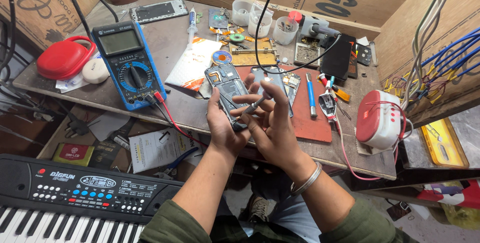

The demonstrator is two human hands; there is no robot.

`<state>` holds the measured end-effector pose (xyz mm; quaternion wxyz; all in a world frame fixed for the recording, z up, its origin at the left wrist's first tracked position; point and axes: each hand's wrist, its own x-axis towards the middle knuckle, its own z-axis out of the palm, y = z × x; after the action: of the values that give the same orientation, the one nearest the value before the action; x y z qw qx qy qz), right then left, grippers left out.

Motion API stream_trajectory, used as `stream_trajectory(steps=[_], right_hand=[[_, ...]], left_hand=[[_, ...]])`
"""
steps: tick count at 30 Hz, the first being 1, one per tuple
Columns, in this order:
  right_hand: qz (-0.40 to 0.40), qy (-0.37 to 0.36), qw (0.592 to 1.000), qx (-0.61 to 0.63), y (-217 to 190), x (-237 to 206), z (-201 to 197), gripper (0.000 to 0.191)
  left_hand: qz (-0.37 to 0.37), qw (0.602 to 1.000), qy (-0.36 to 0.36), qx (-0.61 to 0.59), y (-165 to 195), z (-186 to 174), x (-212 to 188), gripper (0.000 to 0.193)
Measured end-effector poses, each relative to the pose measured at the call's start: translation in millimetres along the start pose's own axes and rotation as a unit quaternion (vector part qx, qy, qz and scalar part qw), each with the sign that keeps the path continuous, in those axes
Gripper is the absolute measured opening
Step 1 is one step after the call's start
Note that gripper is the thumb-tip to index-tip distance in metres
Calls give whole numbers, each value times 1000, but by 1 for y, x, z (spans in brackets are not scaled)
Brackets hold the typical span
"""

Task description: The person carries a boxed phone from a glass display counter to a repair workbench, removes the phone from its box, powers it on and tests the screen, then pries off the back cover and uses a screwdriver to unscrew and work on the internal components while holding the opened phone.

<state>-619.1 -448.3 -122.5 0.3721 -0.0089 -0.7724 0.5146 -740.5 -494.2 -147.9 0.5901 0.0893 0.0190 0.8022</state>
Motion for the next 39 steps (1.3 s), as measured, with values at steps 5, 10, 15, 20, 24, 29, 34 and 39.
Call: stream_trajectory(steps=[5,10,15,20,24,29,34,39], right_hand=[[-99,4,989,-114,5,4,1,56],[-11,55,995,-83,-4,11,6,47],[-70,12,996,-58,-19,17,1,47],[-14,112,985,-132,-21,19,3,32],[-41,50,997,-29,-23,16,-1,30],[-63,110,981,-144,-19,18,3,38],[37,59,994,80,-19,13,0,36],[-4,108,989,-100,-16,16,1,38]], left_hand=[[27,998,46,18,0,-4,4,72],[34,998,46,23,-1,-5,4,72],[60,994,70,57,-3,-10,5,68],[55,998,10,-22,-2,-12,6,70],[61,995,73,38,-3,-10,5,65],[68,995,60,31,-3,-8,6,65],[23,1000,-8,-14,-1,-8,4,74],[75,993,90,29,-4,-7,7,64]])
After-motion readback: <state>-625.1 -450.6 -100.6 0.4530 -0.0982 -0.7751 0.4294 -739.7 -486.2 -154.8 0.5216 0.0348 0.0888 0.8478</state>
